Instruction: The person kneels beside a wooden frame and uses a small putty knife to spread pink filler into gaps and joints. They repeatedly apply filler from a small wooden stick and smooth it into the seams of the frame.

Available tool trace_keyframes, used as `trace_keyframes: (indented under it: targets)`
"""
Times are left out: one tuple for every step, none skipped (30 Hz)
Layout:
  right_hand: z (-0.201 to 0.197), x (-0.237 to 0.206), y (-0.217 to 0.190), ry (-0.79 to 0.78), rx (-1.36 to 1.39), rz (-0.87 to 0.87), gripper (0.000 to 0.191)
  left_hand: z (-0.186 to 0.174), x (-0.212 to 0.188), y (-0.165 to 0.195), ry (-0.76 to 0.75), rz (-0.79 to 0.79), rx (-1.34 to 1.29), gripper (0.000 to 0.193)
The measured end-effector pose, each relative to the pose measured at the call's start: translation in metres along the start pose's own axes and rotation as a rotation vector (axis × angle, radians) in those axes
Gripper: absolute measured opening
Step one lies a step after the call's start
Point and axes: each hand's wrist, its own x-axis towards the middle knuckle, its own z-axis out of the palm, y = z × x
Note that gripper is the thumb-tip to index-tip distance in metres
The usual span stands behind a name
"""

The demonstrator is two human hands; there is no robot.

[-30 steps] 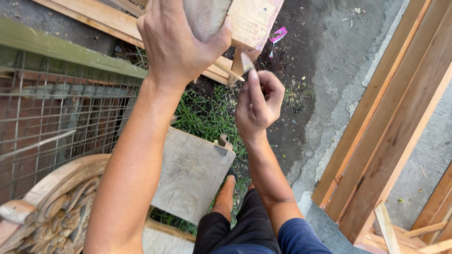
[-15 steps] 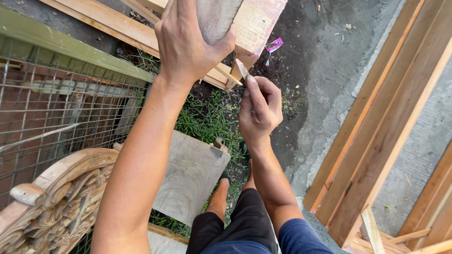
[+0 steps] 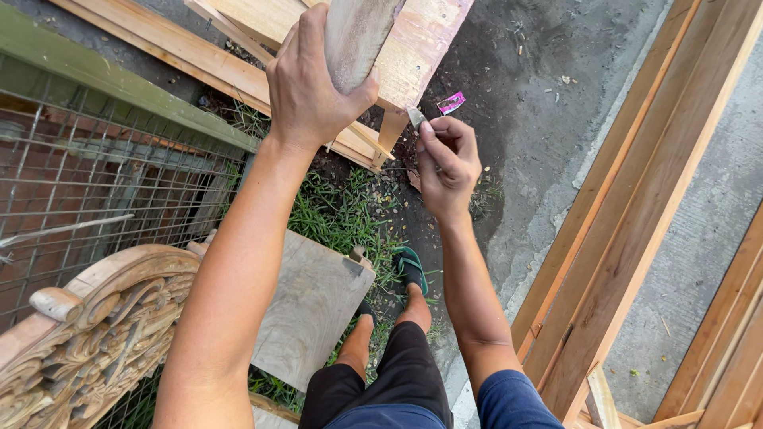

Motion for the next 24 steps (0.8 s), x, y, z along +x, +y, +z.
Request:
trace_keyframes:
  targets:
    - [-0.005,0.001,0.002,-0.01,-0.008,-0.008,0.03,0.002,0.0,-0.001,0.007,0.01,0.005,0.079]
    - [-0.012,0.001,0.004,-0.033,-0.045,-0.022,0.031,0.004,0.0,-0.002,0.014,0.017,0.008,0.079]
    - [-0.021,0.003,0.004,-0.057,-0.085,-0.037,0.032,0.007,-0.001,-0.003,0.014,0.021,0.004,0.08]
    - [-0.03,0.006,0.003,-0.079,-0.126,-0.056,0.032,0.009,0.0,-0.004,0.019,0.029,0.001,0.081]
    - [-0.037,0.01,0.001,-0.085,-0.145,-0.072,0.033,0.01,0.001,-0.005,0.025,0.038,-0.001,0.082]
    - [-0.044,0.015,-0.003,-0.094,-0.163,-0.087,0.033,0.01,0.001,-0.006,0.021,0.035,-0.002,0.081]
    - [-0.051,0.022,-0.007,-0.106,-0.18,-0.101,0.034,0.01,0.002,-0.006,0.018,0.029,-0.003,0.08]
    - [-0.058,0.03,-0.012,-0.148,-0.216,-0.149,0.035,0.009,0.002,-0.006,0.016,0.022,-0.003,0.079]
    - [-0.066,0.04,-0.018,-0.19,-0.249,-0.199,0.037,0.007,0.003,-0.005,0.01,0.009,-0.005,0.08]
    - [-0.073,0.05,-0.024,-0.235,-0.279,-0.25,0.038,0.005,0.004,-0.004,0.003,-0.007,-0.004,0.08]
    - [-0.077,0.061,-0.029,-0.295,-0.303,-0.296,0.038,0.003,0.005,-0.003,-0.003,-0.023,-0.004,0.081]
    - [-0.081,0.073,-0.033,-0.352,-0.331,-0.343,0.037,0.0,0.007,-0.002,0.002,-0.026,-0.003,0.08]
    - [-0.084,0.083,-0.037,-0.41,-0.36,-0.386,0.036,-0.002,0.008,-0.001,0.004,-0.03,-0.006,0.08]
    - [-0.085,0.093,-0.041,-0.461,-0.393,-0.403,0.036,-0.003,0.009,0.002,0.006,-0.035,-0.009,0.079]
    - [-0.085,0.103,-0.043,-0.507,-0.425,-0.424,0.036,-0.005,0.011,0.003,0.004,-0.048,-0.002,0.078]
    - [-0.084,0.113,-0.045,-0.552,-0.459,-0.443,0.036,-0.006,0.013,0.004,0.001,-0.061,0.003,0.076]
    - [-0.083,0.121,-0.046,-0.548,-0.485,-0.476,0.034,-0.006,0.015,0.006,-0.001,-0.074,0.007,0.074]
    - [-0.08,0.129,-0.047,-0.541,-0.51,-0.513,0.031,-0.006,0.018,0.006,0.002,-0.077,0.011,0.074]
    - [-0.08,0.135,-0.047,-0.538,-0.532,-0.549,0.028,-0.006,0.02,0.007,0.005,-0.084,0.015,0.074]
    - [-0.08,0.139,-0.048,-0.529,-0.503,-0.547,0.029,-0.007,0.02,0.008,0.001,-0.097,0.019,0.073]
    - [-0.081,0.142,-0.048,-0.518,-0.475,-0.544,0.03,-0.007,0.021,0.008,-0.016,-0.112,0.005,0.073]
    - [-0.081,0.144,-0.047,-0.502,-0.445,-0.546,0.031,-0.008,0.023,0.008,-0.028,-0.122,-0.005,0.073]
    - [-0.08,0.144,-0.044,-0.531,-0.423,-0.581,0.031,-0.009,0.024,0.006,-0.039,-0.133,-0.012,0.073]
    - [-0.08,0.143,-0.041,-0.565,-0.404,-0.611,0.031,-0.011,0.024,0.005,-0.041,-0.138,-0.017,0.075]
